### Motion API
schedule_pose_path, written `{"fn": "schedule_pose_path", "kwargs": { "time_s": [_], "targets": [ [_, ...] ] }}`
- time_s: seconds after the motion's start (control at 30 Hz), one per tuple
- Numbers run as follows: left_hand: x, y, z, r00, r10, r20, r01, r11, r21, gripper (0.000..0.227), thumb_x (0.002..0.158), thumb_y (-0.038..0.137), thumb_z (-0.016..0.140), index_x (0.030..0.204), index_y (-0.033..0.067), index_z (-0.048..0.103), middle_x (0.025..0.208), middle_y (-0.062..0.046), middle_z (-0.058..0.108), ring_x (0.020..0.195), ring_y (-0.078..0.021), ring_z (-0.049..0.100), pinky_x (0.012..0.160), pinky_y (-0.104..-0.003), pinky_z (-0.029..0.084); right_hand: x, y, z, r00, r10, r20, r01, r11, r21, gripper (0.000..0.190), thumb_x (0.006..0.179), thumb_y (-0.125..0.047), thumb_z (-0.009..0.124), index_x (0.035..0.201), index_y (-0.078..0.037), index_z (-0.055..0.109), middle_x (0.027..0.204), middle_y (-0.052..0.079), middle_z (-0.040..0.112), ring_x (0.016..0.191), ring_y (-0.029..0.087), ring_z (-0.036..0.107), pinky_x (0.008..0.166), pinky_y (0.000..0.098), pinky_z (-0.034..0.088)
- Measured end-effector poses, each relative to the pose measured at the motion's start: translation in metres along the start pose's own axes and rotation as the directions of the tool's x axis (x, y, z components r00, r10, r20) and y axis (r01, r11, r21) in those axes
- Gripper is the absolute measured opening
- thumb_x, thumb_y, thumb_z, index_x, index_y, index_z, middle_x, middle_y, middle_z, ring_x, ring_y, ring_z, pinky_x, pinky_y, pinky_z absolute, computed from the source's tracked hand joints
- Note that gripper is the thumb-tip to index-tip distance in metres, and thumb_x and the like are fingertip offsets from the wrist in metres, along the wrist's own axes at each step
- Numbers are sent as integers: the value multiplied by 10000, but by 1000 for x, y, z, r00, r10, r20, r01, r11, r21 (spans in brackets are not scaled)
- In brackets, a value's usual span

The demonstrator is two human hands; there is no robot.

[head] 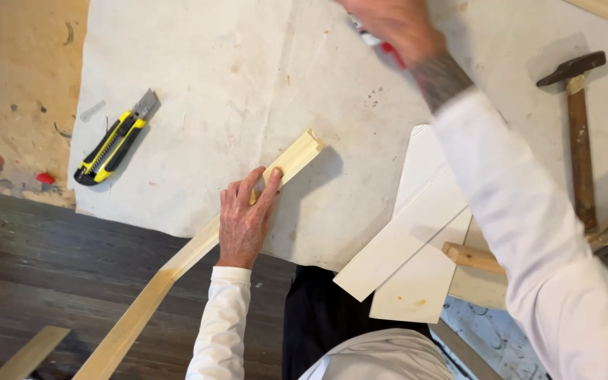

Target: The person assembles a wooden frame by clamping pieces together, hammering nails, and applying glue to grooves. They use clamps, a hammer, a utility knife, and wood glue to join the pieces on a workbench.

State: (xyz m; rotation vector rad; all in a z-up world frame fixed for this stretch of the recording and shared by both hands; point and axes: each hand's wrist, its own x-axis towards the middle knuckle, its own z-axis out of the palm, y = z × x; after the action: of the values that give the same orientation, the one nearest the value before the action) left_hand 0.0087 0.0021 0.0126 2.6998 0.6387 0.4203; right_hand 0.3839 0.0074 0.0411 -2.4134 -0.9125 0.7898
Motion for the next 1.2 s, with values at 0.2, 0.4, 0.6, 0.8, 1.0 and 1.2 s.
{"fn": "schedule_pose_path", "kwargs": {
  "time_s": [0.2, 0.4, 0.6, 0.8, 1.0, 1.2],
  "targets": [
    [-3, -5, -2, 999, -33, -8, 33, 999, 15, 506, 980, 30, 649, 1420, 204, 467, 1300, -92, 525, 878, -272, 497, 763, -413, 445, -68, -4, 0, 951, -57, -303, 306, 312, 900, 229, 856, -38, 747, 1021, -97, 599, 956, 73, 667, 886, 185, 666, 821, 364, 600],
    [-4, -5, 3, 1000, -12, -4, 12, 999, 35, 548, 989, 51, 685, 1448, 219, 438, 1302, -101, 526, 892, -267, 506, 728, -409, 456, -75, -8, 32, 944, 284, -168, 171, 14, 985, 347, 720, -320, 748, 855, -29, 616, 813, 115, 674, 773, 233, 722, 678, 363, 634],
    [-6, -7, 4, 1000, -14, 3, 14, 1000, 14, 533, 992, 49, 682, 1440, 217, 446, 1301, -96, 525, 896, -268, 505, 730, -404, 449, -68, -6, 50, 896, 369, -246, 226, 98, 969, 390, 710, -251, 758, 956, -33, 547, 805, 145, 675, 717, 293, 738, 679, 452, 675],
    [-4, -8, 4, 1000, -3, -7, 3, 1000, 16, 477, 1009, 74, 657, 1425, 209, 465, 1297, -93, 528, 896, -272, 515, 739, -407, 455, -67, -10, 52, 853, 467, -234, 238, 52, 970, 532, 648, -183, 792, 1045, -30, 473, 842, 157, 621, 636, 317, 697, 635, 490, 671],
    [-2, -9, 2, 1000, 4, -5, -4, 1000, 13, 435, 1025, 112, 639, 1418, 204, 478, 1287, -89, 534, 881, -268, 510, 736, -402, 450, -62, 5, 60, 858, 363, -364, 342, 124, 931, 430, 715, -204, 800, 1020, -40, 546, 859, 154, 691, 698, 329, 737, 668, 502, 687],
    [-2, -8, 1, 1000, -5, 5, 5, 1000, 7, 421, 1026, 107, 625, 1411, 203, 484, 1288, -86, 536, 875, -265, 508, 727, -399, 442, -63, 11, 62, 847, 295, -442, 416, 147, 897, 385, 767, -153, 796, 1040, -56, 543, 866, 159, 692, 720, 350, 744, 693, 527, 696]
  ]
}}
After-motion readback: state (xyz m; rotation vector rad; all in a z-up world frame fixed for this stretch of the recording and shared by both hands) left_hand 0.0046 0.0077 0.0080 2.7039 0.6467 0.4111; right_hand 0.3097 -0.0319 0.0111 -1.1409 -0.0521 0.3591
